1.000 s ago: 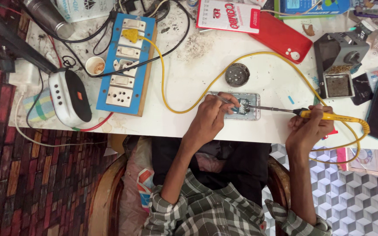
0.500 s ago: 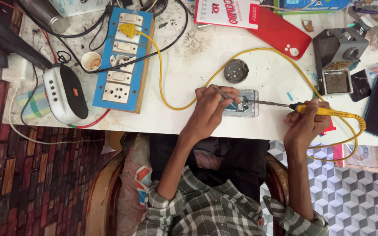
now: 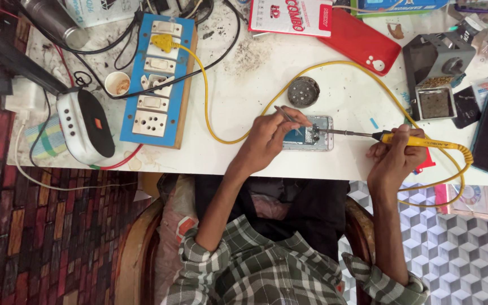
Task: The person uses a soldering iron and a small brush to apply flux and solder components on a circuit board. They repeatedly dip the brush into a container and apply it to the board while holding the soldering iron steady.
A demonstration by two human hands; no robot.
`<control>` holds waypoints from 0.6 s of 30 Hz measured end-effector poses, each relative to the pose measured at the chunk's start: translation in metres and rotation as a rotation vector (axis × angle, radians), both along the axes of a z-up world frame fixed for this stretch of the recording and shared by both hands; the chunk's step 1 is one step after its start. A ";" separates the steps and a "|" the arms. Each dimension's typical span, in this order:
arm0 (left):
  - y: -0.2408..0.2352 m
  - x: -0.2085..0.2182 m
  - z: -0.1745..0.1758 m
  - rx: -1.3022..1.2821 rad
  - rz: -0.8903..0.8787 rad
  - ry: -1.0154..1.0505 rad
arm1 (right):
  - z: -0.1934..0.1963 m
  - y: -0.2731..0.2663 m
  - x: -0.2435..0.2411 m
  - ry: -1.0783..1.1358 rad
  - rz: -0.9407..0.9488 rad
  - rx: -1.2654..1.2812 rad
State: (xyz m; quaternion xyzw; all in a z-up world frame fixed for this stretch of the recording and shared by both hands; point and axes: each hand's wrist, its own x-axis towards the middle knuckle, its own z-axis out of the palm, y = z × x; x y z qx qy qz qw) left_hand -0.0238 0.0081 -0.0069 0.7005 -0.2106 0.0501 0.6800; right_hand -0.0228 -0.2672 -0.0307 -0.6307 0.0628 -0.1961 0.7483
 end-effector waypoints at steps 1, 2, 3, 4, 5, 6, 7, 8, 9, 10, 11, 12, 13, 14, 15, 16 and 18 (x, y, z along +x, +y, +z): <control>0.000 0.000 0.000 -0.006 0.001 -0.002 | -0.001 0.001 0.001 -0.002 0.003 0.004; -0.001 -0.001 0.000 -0.016 0.001 -0.002 | -0.001 0.000 0.000 -0.002 0.004 0.004; -0.002 -0.002 0.000 -0.026 0.001 -0.003 | -0.001 -0.001 0.000 -0.002 0.005 0.004; -0.003 -0.002 0.000 0.011 0.010 0.006 | -0.001 -0.002 0.000 0.002 0.000 0.013; -0.003 -0.003 0.000 0.049 0.019 0.015 | -0.001 -0.003 0.001 0.007 -0.005 0.021; -0.002 -0.004 0.001 0.088 0.032 0.026 | -0.002 -0.002 0.001 0.013 -0.006 0.032; -0.001 -0.005 0.001 0.078 0.032 0.015 | -0.003 -0.002 0.001 0.015 -0.001 0.035; -0.001 -0.006 0.001 0.065 0.032 0.004 | -0.003 -0.003 0.001 0.016 0.004 0.035; -0.002 -0.007 0.001 0.052 0.031 -0.007 | -0.004 -0.004 0.001 0.018 0.009 0.035; -0.001 -0.009 0.001 0.087 0.043 -0.022 | -0.005 -0.005 0.001 0.006 -0.014 0.055; 0.000 -0.011 0.002 0.121 0.056 -0.037 | -0.006 -0.005 0.000 -0.007 -0.037 0.075; 0.000 -0.012 0.003 0.155 0.064 -0.055 | -0.008 -0.007 0.000 -0.022 -0.064 0.095; -0.001 -0.012 0.004 0.159 0.076 -0.081 | -0.009 -0.009 0.000 -0.017 -0.080 0.136; -0.001 -0.013 0.006 0.165 0.089 -0.106 | -0.010 -0.010 0.001 -0.012 -0.094 0.178; 0.000 -0.013 0.008 0.171 0.102 -0.132 | -0.011 -0.011 0.002 -0.007 -0.107 0.221; 0.000 -0.015 0.009 0.215 0.120 -0.122 | -0.012 -0.012 0.001 -0.008 -0.101 0.231; 0.002 -0.017 0.011 0.304 0.154 -0.105 | -0.014 -0.013 0.002 -0.013 -0.091 0.252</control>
